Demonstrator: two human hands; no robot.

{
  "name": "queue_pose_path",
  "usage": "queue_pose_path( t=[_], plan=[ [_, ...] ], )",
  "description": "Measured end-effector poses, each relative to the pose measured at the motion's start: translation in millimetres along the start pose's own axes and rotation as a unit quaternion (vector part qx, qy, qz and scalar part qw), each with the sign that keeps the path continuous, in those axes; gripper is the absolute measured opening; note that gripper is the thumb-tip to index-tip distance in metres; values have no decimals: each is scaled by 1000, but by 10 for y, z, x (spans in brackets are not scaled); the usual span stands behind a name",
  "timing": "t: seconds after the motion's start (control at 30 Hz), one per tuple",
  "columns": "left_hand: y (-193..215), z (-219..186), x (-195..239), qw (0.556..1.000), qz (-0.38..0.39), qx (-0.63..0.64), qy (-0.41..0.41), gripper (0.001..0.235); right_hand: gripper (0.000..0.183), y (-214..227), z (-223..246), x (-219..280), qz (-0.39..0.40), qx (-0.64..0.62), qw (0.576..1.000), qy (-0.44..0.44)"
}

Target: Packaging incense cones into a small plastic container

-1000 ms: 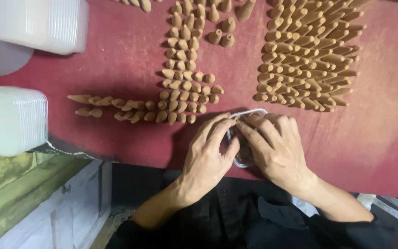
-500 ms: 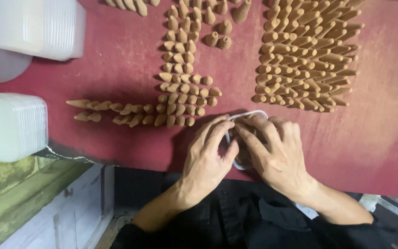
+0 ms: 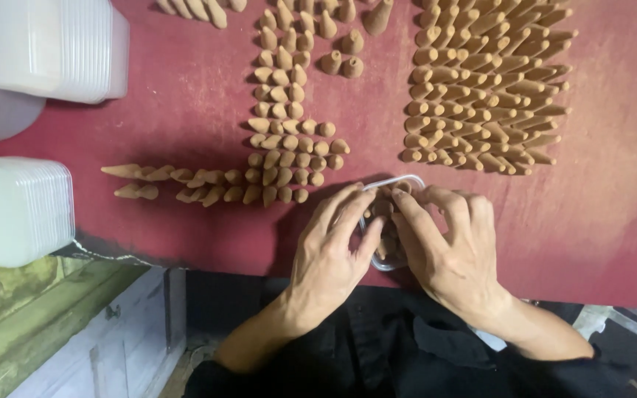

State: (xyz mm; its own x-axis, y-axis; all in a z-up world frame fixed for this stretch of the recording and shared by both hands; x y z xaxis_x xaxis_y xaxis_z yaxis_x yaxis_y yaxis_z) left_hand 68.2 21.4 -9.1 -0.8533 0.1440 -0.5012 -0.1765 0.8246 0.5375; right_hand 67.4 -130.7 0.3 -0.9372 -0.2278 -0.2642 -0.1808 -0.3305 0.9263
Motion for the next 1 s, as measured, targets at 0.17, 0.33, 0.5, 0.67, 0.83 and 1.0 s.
queue_pose_path(
  t=[0.17,0.33,0.5,0.67,0.83,1.0],
  plan=[
    [-41,-18,-24,995,24,-81,-49,23,25,-21,-101,-26,7,12,1000,-21],
    [-39,-23,15,995,40,-85,-46,25,28,-38,-125,37,16,1,999,-38],
    [-45,-18,4,996,42,-74,-41,25,29,0,-151,29,15,-13,999,-51],
    [-60,-4,6,997,38,-66,-33,26,31,46,-138,71,18,-21,998,-62],
    [29,-71,-34,996,29,-69,-41,31,30,132,-234,185,-3,-76,992,-100],
    [25,-193,156,989,12,-107,-104,30,37,178,-237,330,-15,-67,994,-86]
  ],
)
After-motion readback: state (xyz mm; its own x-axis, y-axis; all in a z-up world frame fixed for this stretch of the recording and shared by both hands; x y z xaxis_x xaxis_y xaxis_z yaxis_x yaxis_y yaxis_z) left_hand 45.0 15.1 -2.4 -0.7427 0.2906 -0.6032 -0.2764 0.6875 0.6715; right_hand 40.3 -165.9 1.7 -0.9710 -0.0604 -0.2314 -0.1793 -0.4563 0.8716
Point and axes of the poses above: each hand's wrist, its own x-axis away from the middle knuckle, its own y-axis out of the back of the hand, z = x × y, the point moved 6 cm from there along -x, towards the middle knuckle, and after that the axes turned 14 degrees about -y, right-handed, at the moved point
